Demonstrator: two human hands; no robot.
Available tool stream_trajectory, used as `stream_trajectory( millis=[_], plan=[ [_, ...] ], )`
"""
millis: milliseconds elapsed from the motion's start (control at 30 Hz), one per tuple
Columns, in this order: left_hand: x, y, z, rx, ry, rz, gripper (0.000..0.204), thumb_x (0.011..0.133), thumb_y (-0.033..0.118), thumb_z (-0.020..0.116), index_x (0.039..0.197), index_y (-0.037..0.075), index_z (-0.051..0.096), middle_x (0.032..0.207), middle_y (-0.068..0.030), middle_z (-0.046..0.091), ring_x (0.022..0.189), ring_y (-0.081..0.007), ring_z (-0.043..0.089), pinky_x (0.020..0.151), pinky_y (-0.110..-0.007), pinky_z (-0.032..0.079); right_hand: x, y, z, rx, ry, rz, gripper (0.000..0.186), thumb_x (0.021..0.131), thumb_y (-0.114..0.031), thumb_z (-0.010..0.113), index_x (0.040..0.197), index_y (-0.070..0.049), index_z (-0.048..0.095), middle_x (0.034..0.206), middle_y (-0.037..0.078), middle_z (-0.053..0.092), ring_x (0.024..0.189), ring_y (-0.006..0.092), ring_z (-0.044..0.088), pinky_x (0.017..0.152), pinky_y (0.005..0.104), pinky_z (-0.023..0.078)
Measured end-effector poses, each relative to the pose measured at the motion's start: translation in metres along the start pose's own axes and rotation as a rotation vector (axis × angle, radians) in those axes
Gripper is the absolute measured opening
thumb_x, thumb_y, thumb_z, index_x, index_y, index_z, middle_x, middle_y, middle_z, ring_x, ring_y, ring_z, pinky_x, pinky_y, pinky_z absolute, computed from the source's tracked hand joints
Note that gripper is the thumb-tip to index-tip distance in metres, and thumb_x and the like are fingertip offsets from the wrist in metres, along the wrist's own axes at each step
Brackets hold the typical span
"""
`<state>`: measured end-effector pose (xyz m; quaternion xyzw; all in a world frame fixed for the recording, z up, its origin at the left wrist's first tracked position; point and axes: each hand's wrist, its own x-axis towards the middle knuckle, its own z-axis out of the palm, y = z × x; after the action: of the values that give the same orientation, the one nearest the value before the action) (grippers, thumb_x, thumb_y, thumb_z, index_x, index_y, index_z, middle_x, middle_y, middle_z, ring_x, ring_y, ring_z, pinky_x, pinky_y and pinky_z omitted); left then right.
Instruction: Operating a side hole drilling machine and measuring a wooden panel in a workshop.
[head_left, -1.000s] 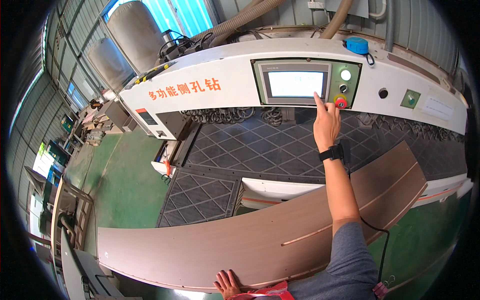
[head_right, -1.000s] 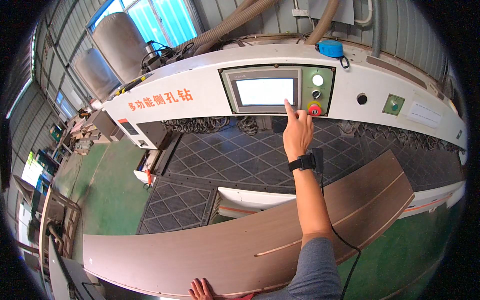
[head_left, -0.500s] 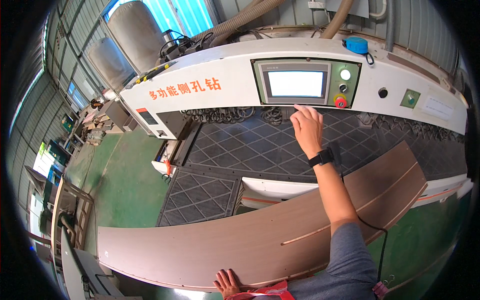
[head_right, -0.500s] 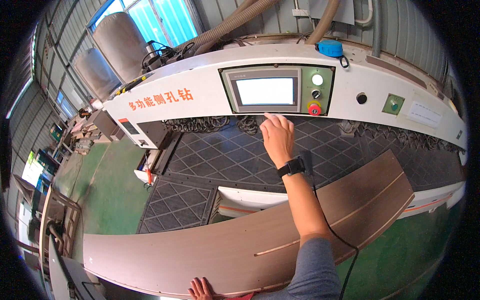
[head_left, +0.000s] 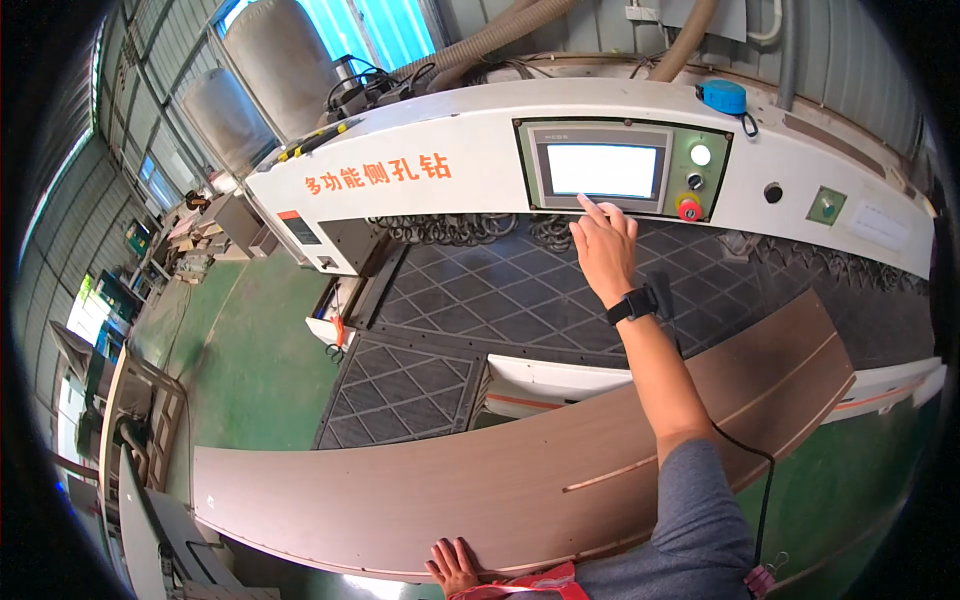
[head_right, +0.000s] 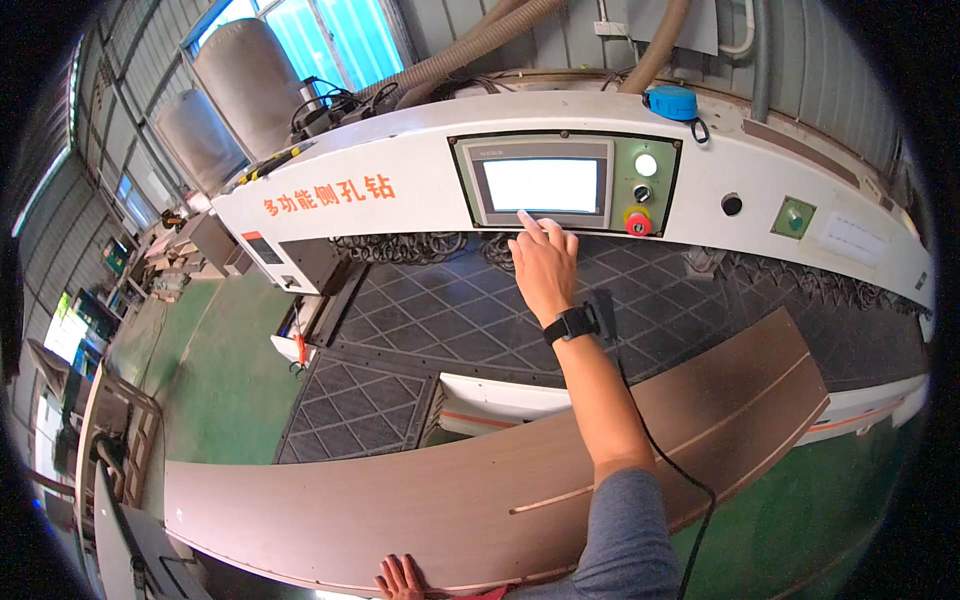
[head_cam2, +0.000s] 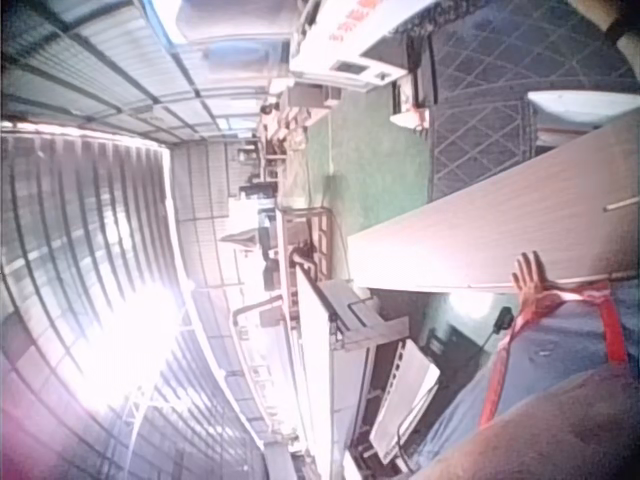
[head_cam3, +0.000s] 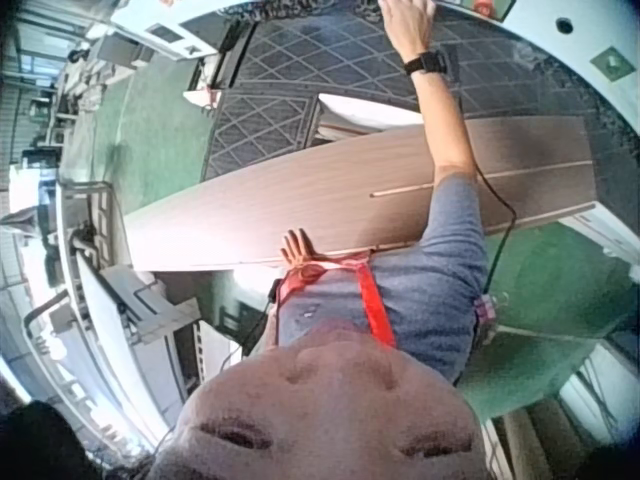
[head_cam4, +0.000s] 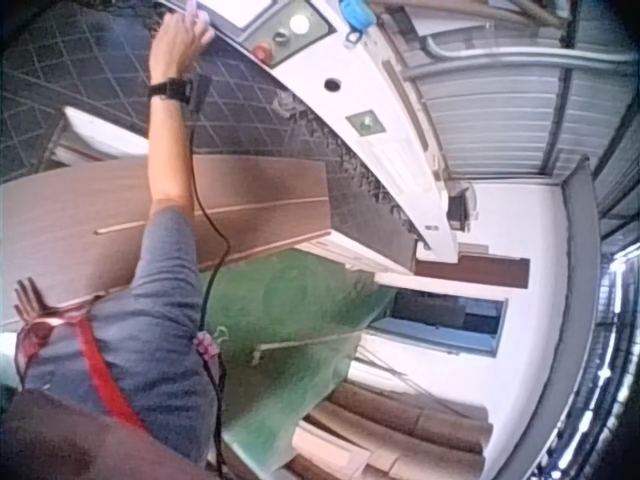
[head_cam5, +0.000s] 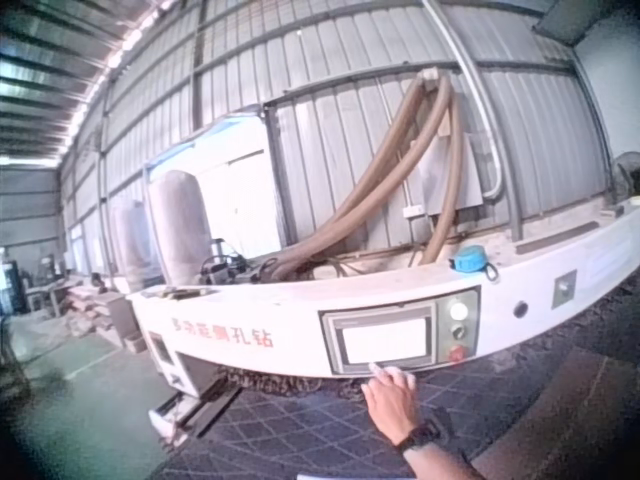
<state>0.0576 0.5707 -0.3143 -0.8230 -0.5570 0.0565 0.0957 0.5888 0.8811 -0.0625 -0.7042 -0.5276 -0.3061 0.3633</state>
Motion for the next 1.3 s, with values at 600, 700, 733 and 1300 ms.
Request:
stream_trajectory(
  millis=[600,700,733,1300],
  plan=[
    [0.029,0.002,-0.108,-0.333,-0.174,-0.063,0.104,0.076,0.057,0.071,0.155,0.005,0.028,0.156,-0.0307,0.029,0.144,-0.0464,0.030,0.114,-0.062,0.025,-0.181,-0.053,-0.064,0.830,-0.651,0.233,0.018,0.098,-0.020,0.059,0.094,-0.003,0.065,0.088,0.016,0.068,0.078,0.0323,0.066,0.067,0.0397,0.049],
    [0.009,-0.028,-0.065,-0.372,-0.137,-0.072,0.088,0.079,0.045,0.065,0.154,0.009,0.035,0.155,-0.0266,0.034,0.145,-0.0390,0.033,0.118,-0.060,0.022,-0.262,-0.079,-0.103,1.081,-1.087,0.326,0.020,0.102,-0.018,0.056,0.105,-0.001,0.068,0.092,0.008,0.072,0.085,0.0148,0.067,0.078,0.0303,0.053],
    [0.006,-0.040,-0.048,-0.265,-0.081,0.050,0.084,0.081,0.041,0.064,0.153,0.010,0.036,0.155,-0.0246,0.036,0.144,-0.0374,0.035,0.118,-0.058,0.023,-0.288,-0.088,-0.119,1.192,-1.174,0.499,0.022,0.102,-0.018,0.056,0.106,0.000,0.068,0.094,0.007,0.071,0.087,0.0151,0.067,0.080,0.0296,0.053],
    [-0.012,-0.100,-0.029,-0.191,0.141,0.217,0.067,0.093,0.028,0.047,0.156,0.016,0.030,0.160,-0.0140,0.033,0.147,-0.0278,0.035,0.120,-0.051,0.026,-0.441,-0.156,-0.254,1.147,-1.660,0.775,0.036,0.103,-0.027,0.057,0.122,0.002,0.066,0.103,0.007,0.071,0.097,0.0127,0.064,0.085,0.0276,0.050]
  ],
)
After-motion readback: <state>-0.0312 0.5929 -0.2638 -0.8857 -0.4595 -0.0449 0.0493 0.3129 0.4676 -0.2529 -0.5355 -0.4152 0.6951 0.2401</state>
